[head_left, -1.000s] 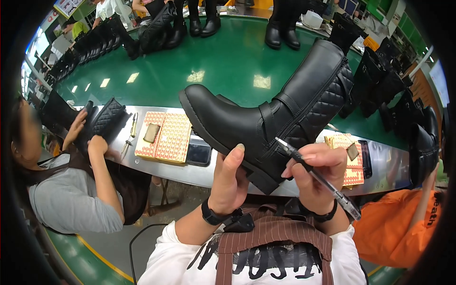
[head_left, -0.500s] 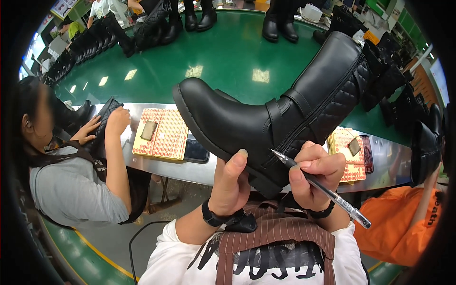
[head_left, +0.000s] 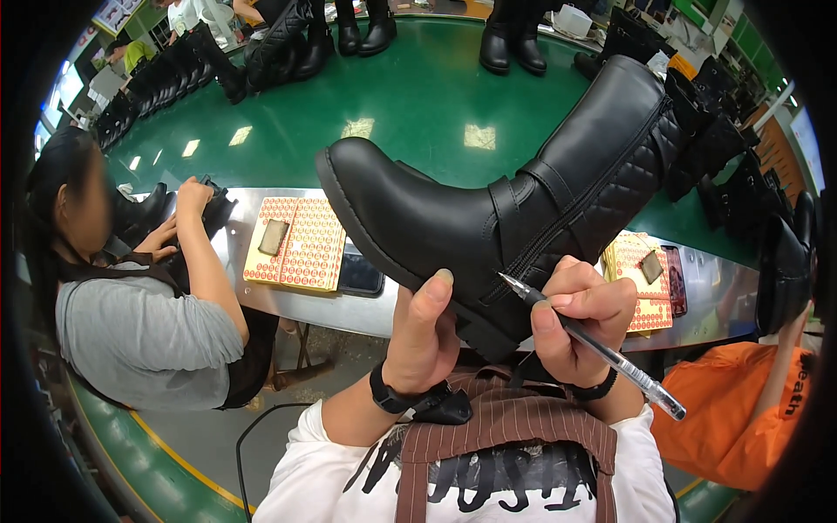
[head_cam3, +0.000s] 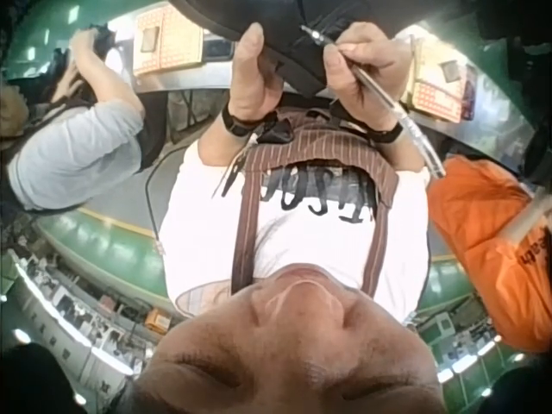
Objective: Inspecting and marking black leather boots at a quality control station in a factory.
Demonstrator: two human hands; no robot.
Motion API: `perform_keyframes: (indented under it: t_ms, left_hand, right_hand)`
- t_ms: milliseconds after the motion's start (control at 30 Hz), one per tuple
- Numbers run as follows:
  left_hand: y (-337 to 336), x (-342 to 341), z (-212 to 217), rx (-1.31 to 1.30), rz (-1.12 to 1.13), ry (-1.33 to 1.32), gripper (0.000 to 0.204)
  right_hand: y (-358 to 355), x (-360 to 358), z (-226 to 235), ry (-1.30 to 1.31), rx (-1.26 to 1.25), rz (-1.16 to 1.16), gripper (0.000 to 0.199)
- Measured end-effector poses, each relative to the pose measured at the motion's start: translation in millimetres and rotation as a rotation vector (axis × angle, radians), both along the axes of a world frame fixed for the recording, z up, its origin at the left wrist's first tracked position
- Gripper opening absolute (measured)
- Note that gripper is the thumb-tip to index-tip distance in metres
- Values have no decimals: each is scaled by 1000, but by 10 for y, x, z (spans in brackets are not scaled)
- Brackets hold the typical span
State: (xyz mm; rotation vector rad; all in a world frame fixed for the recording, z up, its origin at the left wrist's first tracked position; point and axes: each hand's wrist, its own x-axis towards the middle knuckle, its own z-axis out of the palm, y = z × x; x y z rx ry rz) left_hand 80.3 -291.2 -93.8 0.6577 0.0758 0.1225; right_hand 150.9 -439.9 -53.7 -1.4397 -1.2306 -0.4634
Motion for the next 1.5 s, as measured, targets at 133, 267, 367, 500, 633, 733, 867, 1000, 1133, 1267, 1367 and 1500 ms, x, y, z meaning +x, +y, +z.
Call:
perform_keyframes:
  t_ms: [133,267,367,500,633,733,867,1000,1133,1267,1367,1500]
  left_hand:
    - [0,16,3,5,-1,-24,74]
    - [-5,34,-2,-6,2,-33,73]
    - [-9,42,-9,-9,-6,-41,73]
    - [-10,49,-17,-6,8,-27,72]
    - [-15,51,-20,-11,0,-16,71]
    - [-21,54,-22,-14,2,-17,71]
    - [-27,67,-23,-29,5,-35,71]
    - [-28,55,-23,-18,-2,-21,70]
    - [-19,43,-15,-13,-12,-17,70]
    - [-32,45,-13,-25,-5,-28,70]
    - [-31,29,-1,-27,-9,-4,70]
    - [-23,23,3,-14,-4,-20,70]
  right_hand:
    - [6,9,-5,-4,9,0,34]
    - [5,19,-2,-1,29,15,34]
    - [6,27,-1,-34,-1,1,34]
    - [12,28,-6,-13,16,-14,33]
    - [7,32,-6,-20,21,-17,33]
    - [-1,37,-4,-20,16,-18,34]
    - [-23,28,4,-5,7,-19,34]
    - [-1,25,-28,-16,31,-29,33]
    - [-14,16,-24,-5,15,-28,33]
    - [-12,15,-22,-13,28,-24,34]
    - [-15,22,-16,-34,6,-29,34]
    - [-5,1,-21,-3,10,-33,34]
